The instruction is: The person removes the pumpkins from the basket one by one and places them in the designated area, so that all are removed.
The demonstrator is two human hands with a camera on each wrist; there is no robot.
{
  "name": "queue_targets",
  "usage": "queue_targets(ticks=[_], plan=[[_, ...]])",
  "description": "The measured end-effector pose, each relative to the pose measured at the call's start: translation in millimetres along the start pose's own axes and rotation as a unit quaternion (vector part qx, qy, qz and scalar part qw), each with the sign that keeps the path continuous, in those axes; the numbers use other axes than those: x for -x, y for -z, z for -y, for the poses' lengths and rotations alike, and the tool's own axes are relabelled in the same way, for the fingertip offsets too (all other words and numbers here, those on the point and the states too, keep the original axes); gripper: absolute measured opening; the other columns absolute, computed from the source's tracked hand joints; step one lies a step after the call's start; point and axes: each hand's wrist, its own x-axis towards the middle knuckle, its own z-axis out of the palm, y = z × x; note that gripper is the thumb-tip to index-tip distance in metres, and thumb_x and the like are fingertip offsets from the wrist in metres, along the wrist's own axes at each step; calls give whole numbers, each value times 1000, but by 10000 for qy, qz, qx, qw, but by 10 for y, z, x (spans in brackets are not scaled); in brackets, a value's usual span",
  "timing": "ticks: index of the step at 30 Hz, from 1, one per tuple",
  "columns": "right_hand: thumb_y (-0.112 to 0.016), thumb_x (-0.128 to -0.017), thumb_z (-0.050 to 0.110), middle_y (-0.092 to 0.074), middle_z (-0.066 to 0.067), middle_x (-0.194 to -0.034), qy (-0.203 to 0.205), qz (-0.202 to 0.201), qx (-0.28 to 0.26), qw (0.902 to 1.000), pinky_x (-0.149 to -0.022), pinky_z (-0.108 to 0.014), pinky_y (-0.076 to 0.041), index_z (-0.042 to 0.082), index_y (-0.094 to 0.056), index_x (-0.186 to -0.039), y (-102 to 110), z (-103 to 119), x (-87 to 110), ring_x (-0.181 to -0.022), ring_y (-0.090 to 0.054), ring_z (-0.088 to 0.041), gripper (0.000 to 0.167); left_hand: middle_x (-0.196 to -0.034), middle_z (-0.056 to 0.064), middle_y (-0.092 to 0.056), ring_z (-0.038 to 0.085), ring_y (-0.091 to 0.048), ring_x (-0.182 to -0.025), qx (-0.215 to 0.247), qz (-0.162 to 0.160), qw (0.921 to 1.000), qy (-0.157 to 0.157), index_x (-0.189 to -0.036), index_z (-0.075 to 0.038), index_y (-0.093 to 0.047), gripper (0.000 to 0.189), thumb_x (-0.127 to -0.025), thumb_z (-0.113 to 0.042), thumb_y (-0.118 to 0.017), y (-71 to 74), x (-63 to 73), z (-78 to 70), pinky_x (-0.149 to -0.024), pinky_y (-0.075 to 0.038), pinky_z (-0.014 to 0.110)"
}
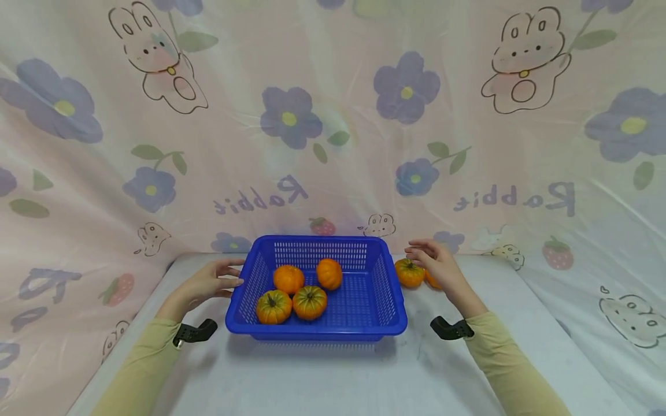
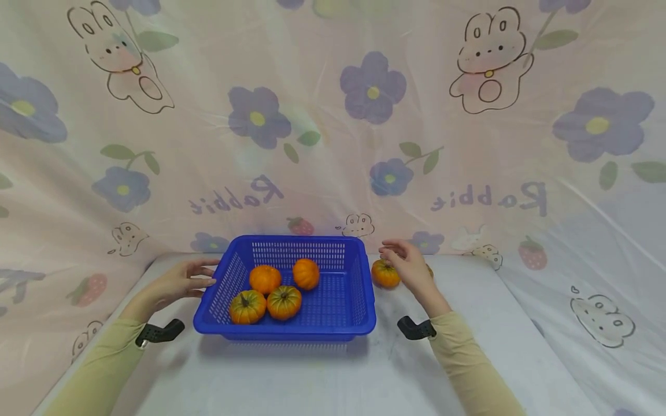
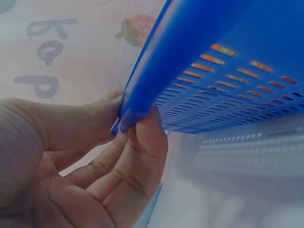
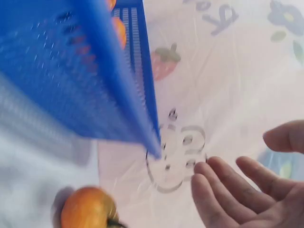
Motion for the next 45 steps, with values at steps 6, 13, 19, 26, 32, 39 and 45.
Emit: queue_targets(ticks=[6, 13, 19, 26, 32, 39, 45], plan=[[-48, -101, 13, -52, -34, -125, -115, 586, -192, 9980, -91, -34, -49, -12, -45, -131, -199, 163, -58, -111, -57, -37, 39, -126, 29, -50, 30, -63, -95, 12, 25, 10000, -27, -145, 5, -29, 64, -94, -15, -63, -7, 8, -24, -81, -55, 42], [-48, -101, 15, -52, -29, -129, -223, 939, -76, 9953, -96, -44, -46, -8, -44, -134, -403, 272, -121, -116, -53, -40, 41, -125, 29, -50, 30, -64, -94, -22, 5, 10000, -7, -144, 5, -31, 64, -93, -15, -63, 6, -15, 12, -81, -55, 42], [-50, -100, 14, -49, -29, -132, -281, 1231, -154, 9919, -95, -46, -46, -10, -43, -134, -600, 306, -212, -116, -54, -39, 42, -126, 29, -49, 30, -63, -95, -44, -20, 10000, 65, -144, 3, -32, 63, -93, -15, -64, 14, -28, 41, -82, -55, 42], [-52, -99, 14, -55, -26, -127, -278, 1356, 277, 9900, -90, -43, -50, -6, -49, -132, -790, 340, -306, -112, -57, -39, 39, -126, 30, -49, 29, -64, -94, -13, -9, 10000, 74, -144, 5, -30, 65, -93, -15, -64, 14, -13, 8, -81, -55, 43], [-54, -98, 17, -55, -25, -126, -633, 1593, 184, 9850, -91, -44, -50, -6, -48, -133, -928, 321, -392, -109, -59, -34, 43, -126, 30, -49, 30, -63, -95, 60, 31, 10000, 62, -145, 5, -29, 65, -93, -16, -64, 8, -17, 6, -81, -55, 43], [-54, -98, 23, -53, -24, -130, -1471, 1777, -324, 9725, -95, -46, -46, -5, -46, -135, -1026, 273, -480, -116, -55, -37, 48, -126, 30, -49, 30, -64, -95, 48, 32, 10000, 32, -144, 5, -30, 65, -93, -16, -64, 11, -16, 10, -81, -55, 43], [-54, -98, 26, -50, -28, -131, -1823, 1767, -342, 9666, -98, -48, -43, -5, -49, -133, -1111, 225, -567, -120, -50, -41, 48, -125, 30, -50, 29, -64, -94, 87, 44, 9999, 31, -144, 5, -30, 64, -93, -15, -64, 18, -18, 4, -80, -55, 43]])
